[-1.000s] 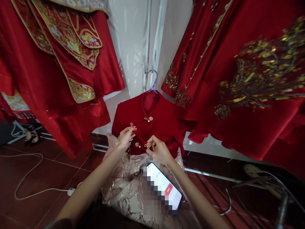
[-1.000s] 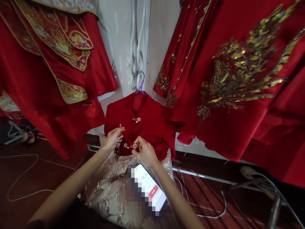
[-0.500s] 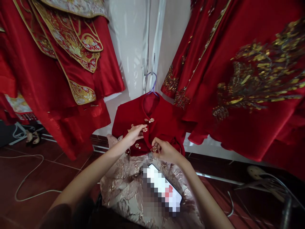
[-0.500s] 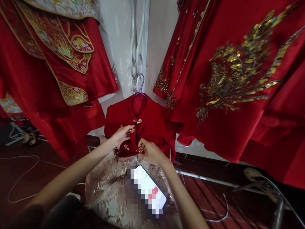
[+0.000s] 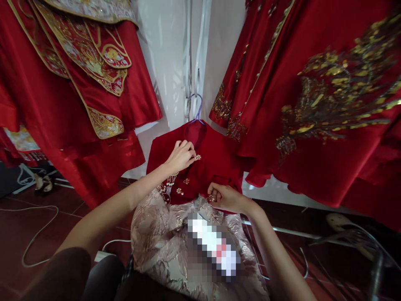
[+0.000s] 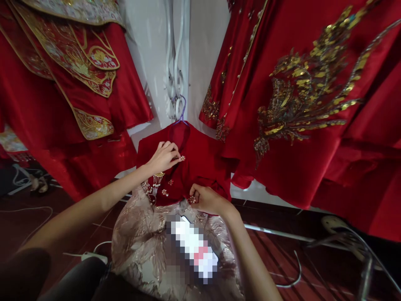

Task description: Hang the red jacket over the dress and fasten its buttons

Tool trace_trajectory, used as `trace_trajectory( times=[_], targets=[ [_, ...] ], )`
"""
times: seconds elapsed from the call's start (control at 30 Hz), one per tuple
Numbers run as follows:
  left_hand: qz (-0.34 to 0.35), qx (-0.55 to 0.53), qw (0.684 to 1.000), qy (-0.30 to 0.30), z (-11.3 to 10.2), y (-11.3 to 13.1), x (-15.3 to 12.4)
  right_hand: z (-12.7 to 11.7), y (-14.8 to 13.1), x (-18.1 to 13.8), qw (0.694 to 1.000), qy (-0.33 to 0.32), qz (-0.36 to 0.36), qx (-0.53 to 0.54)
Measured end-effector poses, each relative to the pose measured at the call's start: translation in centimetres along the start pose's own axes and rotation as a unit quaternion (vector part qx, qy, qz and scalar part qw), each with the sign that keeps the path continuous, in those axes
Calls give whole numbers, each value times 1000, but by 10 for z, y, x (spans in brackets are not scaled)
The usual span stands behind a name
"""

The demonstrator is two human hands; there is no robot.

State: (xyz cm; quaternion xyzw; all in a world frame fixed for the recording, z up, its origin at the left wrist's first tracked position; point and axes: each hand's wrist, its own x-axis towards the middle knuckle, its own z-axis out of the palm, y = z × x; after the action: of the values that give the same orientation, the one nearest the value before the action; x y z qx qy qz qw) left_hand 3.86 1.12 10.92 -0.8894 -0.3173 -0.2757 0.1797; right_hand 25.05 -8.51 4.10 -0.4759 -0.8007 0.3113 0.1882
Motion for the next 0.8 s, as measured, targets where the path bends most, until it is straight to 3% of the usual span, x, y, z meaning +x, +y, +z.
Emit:
trace_trajectory(
  times=[0.1,0.2,0.3,0.43,0.53,0.63,0.73,0.8],
  targets=[
    [71,30,997,10,-2,-1,4,0,5,-2,999,-9,33,-9],
    [125,68,990,4,0,-3,5,-3,2,-4,1000,22,11,-20],
    [172,127,977,5,4,-8,3,-9,-10,0,990,132,-47,-29],
    [189,158,969,13,6,-13,2,-22,-35,28,942,317,-113,9],
    [143,152,978,11,4,-13,4,-33,-60,67,899,376,-139,176],
    [35,156,987,22,0,-12,5,-40,-85,103,895,322,-92,296],
    [-87,180,979,49,-6,-12,3,-35,-99,125,901,364,53,229],
    [-161,193,966,62,-9,-15,1,-29,-99,132,878,439,149,116]
  ],
)
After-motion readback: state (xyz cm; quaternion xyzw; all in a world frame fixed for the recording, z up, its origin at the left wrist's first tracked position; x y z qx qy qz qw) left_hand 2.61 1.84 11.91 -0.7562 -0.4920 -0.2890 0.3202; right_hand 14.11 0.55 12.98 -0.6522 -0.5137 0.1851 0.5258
